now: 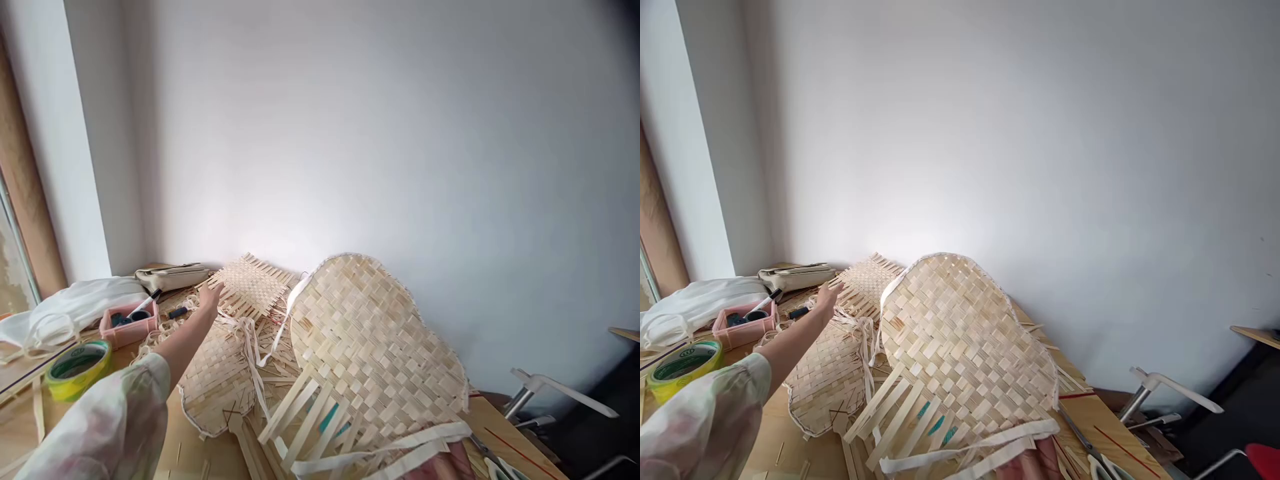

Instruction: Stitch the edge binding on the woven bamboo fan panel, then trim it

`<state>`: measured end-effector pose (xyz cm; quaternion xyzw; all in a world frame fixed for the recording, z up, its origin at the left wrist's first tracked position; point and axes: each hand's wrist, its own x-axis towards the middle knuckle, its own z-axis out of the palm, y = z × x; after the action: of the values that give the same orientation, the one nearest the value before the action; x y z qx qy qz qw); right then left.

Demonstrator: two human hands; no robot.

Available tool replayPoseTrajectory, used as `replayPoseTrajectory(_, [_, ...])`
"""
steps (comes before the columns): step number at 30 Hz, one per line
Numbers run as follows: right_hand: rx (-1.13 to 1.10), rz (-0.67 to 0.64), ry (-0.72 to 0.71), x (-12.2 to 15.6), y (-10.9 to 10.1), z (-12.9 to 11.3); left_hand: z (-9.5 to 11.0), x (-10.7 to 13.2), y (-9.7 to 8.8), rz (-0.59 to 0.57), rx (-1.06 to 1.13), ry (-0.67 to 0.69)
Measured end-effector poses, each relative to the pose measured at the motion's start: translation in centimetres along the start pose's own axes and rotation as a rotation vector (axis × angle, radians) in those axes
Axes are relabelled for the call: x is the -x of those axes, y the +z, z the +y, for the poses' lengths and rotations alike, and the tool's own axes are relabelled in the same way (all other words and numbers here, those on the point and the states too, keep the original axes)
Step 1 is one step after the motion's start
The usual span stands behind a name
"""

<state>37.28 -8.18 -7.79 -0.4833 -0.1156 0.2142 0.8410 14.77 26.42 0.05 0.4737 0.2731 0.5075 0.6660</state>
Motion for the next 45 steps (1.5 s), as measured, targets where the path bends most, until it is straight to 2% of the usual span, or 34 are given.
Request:
replayPoseTrajectory(2, [-0.031,-0.033,0.010,0.6,1.0,-0.4,1.9,1.5,1.1,-0.012,-0.019,0.002])
replayPoseTrajectory(3, [-0.042,-0.052,0.005,0.8,1.4,-0.4,2.9,2.5,1.9,-0.056,-0.024,0.001])
replayPoseTrajectory(5, [-0.051,-0.083,-0.017,1.1,1.9,-0.4,5.0,5.1,3.7,-0.232,-0.029,-0.009])
replayPoseTrajectory(6, [-0.050,-0.097,-0.033,1.2,2.1,-0.3,5.9,6.5,4.6,-0.426,-0.041,-0.010])
replayPoseTrajectory(7, [-0.048,-0.109,-0.052,1.3,2.2,-0.1,6.7,7.9,5.4,-0.558,-0.071,-0.015])
replayPoseTrajectory(9, [-0.053,-0.120,-0.082,1.3,2.3,0.2,7.7,10.5,6.6,-0.679,-0.184,-0.020])
replayPoseTrajectory(10, [-0.064,-0.117,-0.087,1.3,2.4,0.4,7.9,11.5,7.0,-0.695,-0.231,-0.019])
replayPoseTrajectory(14, [-0.109,-0.110,-0.095,1.5,2.8,1.1,7.6,13.6,7.1,-0.613,-0.192,-0.074])
replayPoseTrajectory(18, [-0.083,-0.207,-0.114,1.8,3.4,1.3,7.6,14.2,6.7,-0.529,-0.132,-0.056])
replayPoseTrajectory(22, [-0.110,-0.287,-0.038,2.0,3.5,1.3,9.3,14.8,7.1,-0.456,-0.117,0.021])
replayPoseTrajectory(27, [-0.222,-0.470,0.133,2.2,3.6,1.3,11.7,15.1,7.8,-0.355,-0.084,0.133])
replayPoseTrajectory(33, [-0.180,-0.602,0.132,2.7,3.8,1.6,13.6,13.8,8.5,-0.253,-0.065,0.295])
replayPoseTrajectory(38, [-0.237,-0.577,0.184,3.0,4.0,1.7,15.0,12.7,9.4,-0.207,-0.027,0.435])
replayPoseTrajectory(45, [-0.261,-0.475,0.258,2.6,4.0,2.0,17.5,11.9,11.3,-0.231,0.001,0.600])
